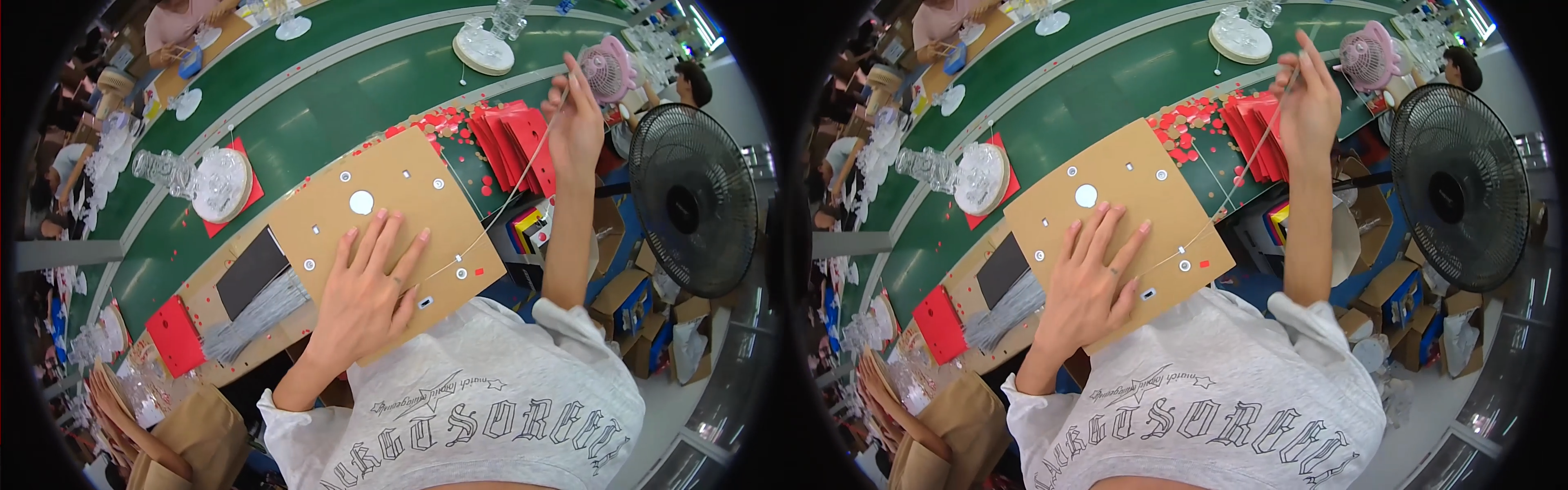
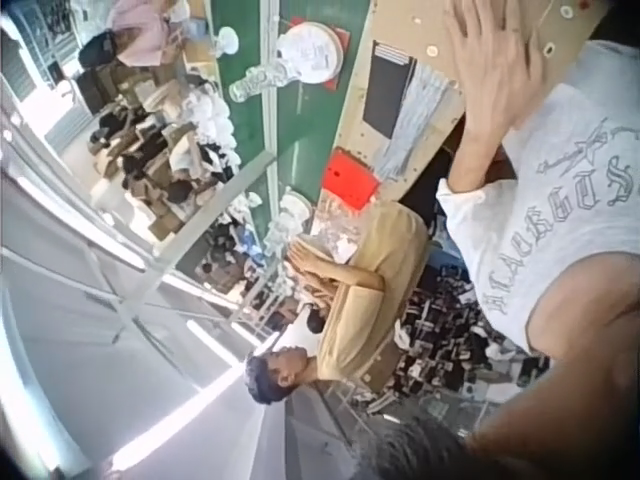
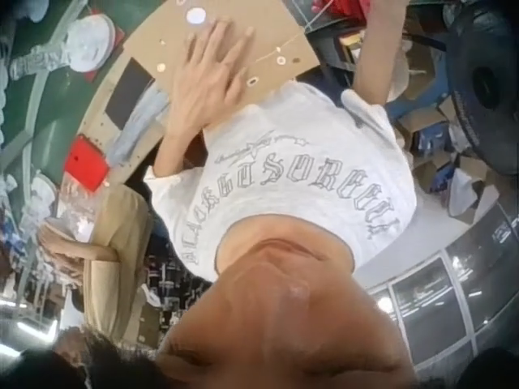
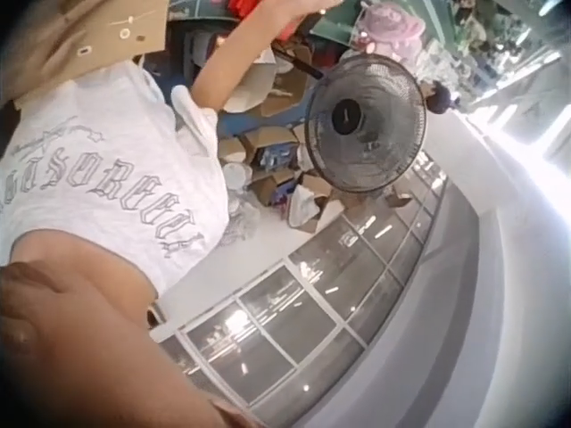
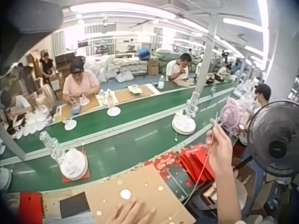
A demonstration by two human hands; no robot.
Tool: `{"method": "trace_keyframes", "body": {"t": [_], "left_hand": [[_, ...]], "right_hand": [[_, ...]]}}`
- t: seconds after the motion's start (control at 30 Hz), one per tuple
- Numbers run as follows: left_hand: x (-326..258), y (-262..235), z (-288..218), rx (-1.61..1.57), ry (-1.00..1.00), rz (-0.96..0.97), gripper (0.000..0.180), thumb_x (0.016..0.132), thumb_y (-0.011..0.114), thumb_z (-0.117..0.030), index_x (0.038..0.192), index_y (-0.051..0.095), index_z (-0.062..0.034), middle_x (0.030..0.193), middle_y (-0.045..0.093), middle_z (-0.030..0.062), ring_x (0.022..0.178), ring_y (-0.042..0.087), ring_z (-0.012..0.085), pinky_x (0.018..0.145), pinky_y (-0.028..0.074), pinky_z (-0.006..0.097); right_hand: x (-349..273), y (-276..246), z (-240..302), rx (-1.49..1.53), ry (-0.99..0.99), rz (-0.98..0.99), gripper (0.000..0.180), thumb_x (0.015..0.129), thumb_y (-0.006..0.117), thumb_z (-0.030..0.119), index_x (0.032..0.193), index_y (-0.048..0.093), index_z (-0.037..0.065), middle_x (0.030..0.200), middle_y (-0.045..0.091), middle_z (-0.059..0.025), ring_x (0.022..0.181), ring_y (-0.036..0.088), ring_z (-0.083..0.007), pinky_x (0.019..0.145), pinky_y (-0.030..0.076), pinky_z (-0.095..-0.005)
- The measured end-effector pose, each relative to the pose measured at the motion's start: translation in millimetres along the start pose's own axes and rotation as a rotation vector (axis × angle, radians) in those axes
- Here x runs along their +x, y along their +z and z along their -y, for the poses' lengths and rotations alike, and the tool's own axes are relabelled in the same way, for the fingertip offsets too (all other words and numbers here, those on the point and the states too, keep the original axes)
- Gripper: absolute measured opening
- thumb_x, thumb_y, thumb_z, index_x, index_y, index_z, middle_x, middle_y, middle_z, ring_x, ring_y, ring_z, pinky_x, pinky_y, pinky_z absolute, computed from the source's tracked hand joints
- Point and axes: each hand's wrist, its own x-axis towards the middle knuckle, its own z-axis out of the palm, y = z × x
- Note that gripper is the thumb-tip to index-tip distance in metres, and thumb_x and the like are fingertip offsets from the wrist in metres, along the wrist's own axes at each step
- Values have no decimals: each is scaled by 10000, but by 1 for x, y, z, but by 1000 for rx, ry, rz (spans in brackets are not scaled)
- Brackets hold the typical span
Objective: Assembling a circular light fixture by attaching a cardboard backing and led components at a factory assembly line.
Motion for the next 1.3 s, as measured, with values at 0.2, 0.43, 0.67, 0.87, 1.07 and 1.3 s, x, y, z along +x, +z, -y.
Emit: {"method": "trace_keyframes", "body": {"t": [0.2,0.43,0.67,0.87,1.07,1.3], "left_hand": [[2,12,19,-35,-6,-80,630,885,704,-250,1455,523,-52,1398,483,204,1319,462,362,1100,351,514],[16,10,12,-11,-97,-143,724,859,699,-258,1518,462,-78,1561,366,207,1447,362,393,1161,301,522],[24,15,13,12,-93,-122,733,870,692,-302,1516,453,-53,1560,391,206,1477,343,344,1165,289,511],[30,19,5,33,-108,-119,741,865,688,-323,1516,454,-56,1553,405,192,1472,353,333,1163,294,502],[33,23,4,38,-111,-116,752,846,685,-306,1520,451,-68,1554,401,184,1471,352,334,1167,288,499],[37,26,1,42,-115,-108,763,832,675,-287,1529,443,-80,1554,394,182,1466,351,338,1172,283,501]], "right_hand": [[9,49,19,-773,81,467,296,1035,550,146,1271,701,50,837,629,-8,683,539,-36,603,420,-192],[-47,57,-21,-1093,-543,1157,355,727,696,-37,1052,766,87,889,652,-45,790,670,-222,614,551,-333],[-46,54,-13,-1231,-674,1279,343,760,690,33,1100,733,53,929,616,-46,796,639,-186,574,532,-312],[-36,50,-14,-1241,-858,1380,377,807,658,144,1159,704,15,912,545,-33,783,605,-167,550,506,-299],[-35,53,-8,-1301,-994,1442,406,824,654,133,1214,697,26,898,533,-24,814,597,-148,568,490,-283],[-29,43,-18,-1193,-1013,1431,387,802,668,118,1173,715,18,908,583,-36,790,612,-155,559,490,-287]]}}
